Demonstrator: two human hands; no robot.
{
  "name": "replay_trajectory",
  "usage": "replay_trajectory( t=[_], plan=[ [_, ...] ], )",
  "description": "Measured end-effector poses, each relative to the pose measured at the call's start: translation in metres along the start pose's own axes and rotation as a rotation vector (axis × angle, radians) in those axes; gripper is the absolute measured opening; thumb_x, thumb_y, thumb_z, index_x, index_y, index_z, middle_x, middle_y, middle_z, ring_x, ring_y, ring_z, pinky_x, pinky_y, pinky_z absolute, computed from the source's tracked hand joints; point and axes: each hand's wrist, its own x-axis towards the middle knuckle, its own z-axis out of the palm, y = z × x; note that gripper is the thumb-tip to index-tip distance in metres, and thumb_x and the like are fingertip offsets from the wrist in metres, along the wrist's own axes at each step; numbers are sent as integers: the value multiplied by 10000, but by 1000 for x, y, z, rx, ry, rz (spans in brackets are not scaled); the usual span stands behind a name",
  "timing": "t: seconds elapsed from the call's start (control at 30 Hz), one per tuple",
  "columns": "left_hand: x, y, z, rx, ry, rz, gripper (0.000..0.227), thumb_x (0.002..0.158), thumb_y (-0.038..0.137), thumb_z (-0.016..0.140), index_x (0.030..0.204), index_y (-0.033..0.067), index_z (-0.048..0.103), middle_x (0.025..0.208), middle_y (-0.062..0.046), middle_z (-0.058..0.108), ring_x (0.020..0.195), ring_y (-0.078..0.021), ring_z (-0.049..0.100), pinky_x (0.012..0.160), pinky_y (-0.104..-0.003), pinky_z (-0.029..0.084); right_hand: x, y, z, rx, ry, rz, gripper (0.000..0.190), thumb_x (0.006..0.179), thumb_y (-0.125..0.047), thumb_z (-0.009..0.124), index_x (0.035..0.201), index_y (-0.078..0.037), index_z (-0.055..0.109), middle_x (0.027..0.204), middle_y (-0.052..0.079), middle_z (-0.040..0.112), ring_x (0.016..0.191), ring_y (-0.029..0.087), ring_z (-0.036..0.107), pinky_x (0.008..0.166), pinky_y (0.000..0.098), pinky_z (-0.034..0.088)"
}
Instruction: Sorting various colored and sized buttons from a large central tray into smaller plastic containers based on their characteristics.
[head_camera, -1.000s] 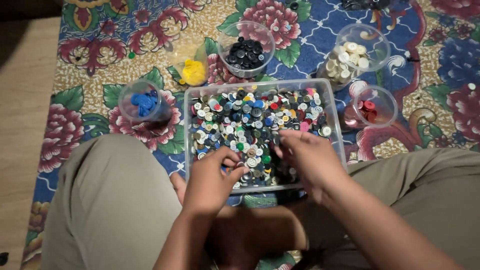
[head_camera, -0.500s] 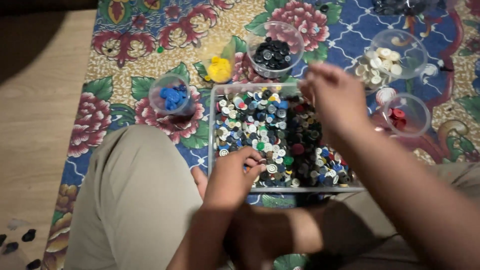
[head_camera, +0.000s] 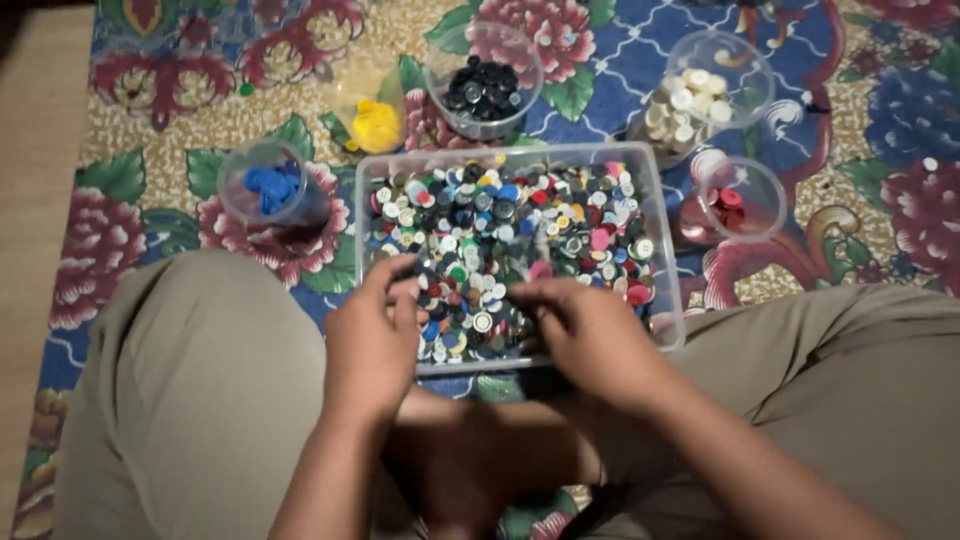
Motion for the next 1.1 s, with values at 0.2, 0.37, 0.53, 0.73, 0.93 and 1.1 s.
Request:
replay_trajectory(
  t=[0.2, 0.37, 0.53, 0.73, 0.93, 1.1],
  plan=[
    [11, -17, -8, 198, -181, -32, 252, 860, 146, 680, 1074, 232, 783, 965, -7, 835, 956, -229, 792, 864, -380, 608, 18, 17, 0, -54, 232, -136, 379, 852, -70, 627, 1144, -256, 781, 1133, -3, 770, 1043, 327, 724, 929, 487, 555],
    [3, 0, 0, 363, -277, 0, 372, 826, 310, 801, 1187, 258, 726, 1154, 21, 792, 1208, -282, 678, 1009, -562, 436, 15, 21, -9, -79, 384, -105, 367, 858, -68, 639, 1166, -221, 770, 1136, 60, 707, 1025, 390, 696, 903, 521, 545],
    [23, -7, 22, 245, -81, 271, 212, 897, 221, 749, 1074, 107, 726, 1028, -147, 750, 1038, -401, 722, 891, -525, 563, 20, 29, -18, -93, 439, -33, 399, 875, -103, 646, 1227, -263, 740, 1146, 71, 679, 1044, 373, 689, 906, 505, 545],
    [22, 11, 31, 109, -45, 242, 126, 921, 197, 720, 1018, 118, 727, 903, -108, 757, 923, -347, 753, 799, -444, 597, 14, 27, -14, -21, 332, -68, 308, 864, -91, 670, 1112, -234, 783, 972, 83, 750, 962, 363, 731, 826, 450, 593],
    [17, 11, 44, 314, -204, 346, 235, 827, 285, 827, 1048, 222, 774, 949, -41, 728, 986, -304, 742, 773, -475, 617, 8, 29, -8, -45, 214, -6, 299, 863, -159, 673, 1101, -298, 790, 997, 39, 760, 966, 330, 733, 844, 458, 595],
    [19, 10, 52, 424, -222, 427, 198, 911, 257, 745, 1106, 224, 744, 1090, -19, 624, 1153, -286, 595, 852, -567, 593, 5, 35, -12, -22, 203, 26, 296, 873, -125, 675, 1091, -272, 809, 984, 22, 775, 932, 287, 752, 822, 395, 607]
  ],
)
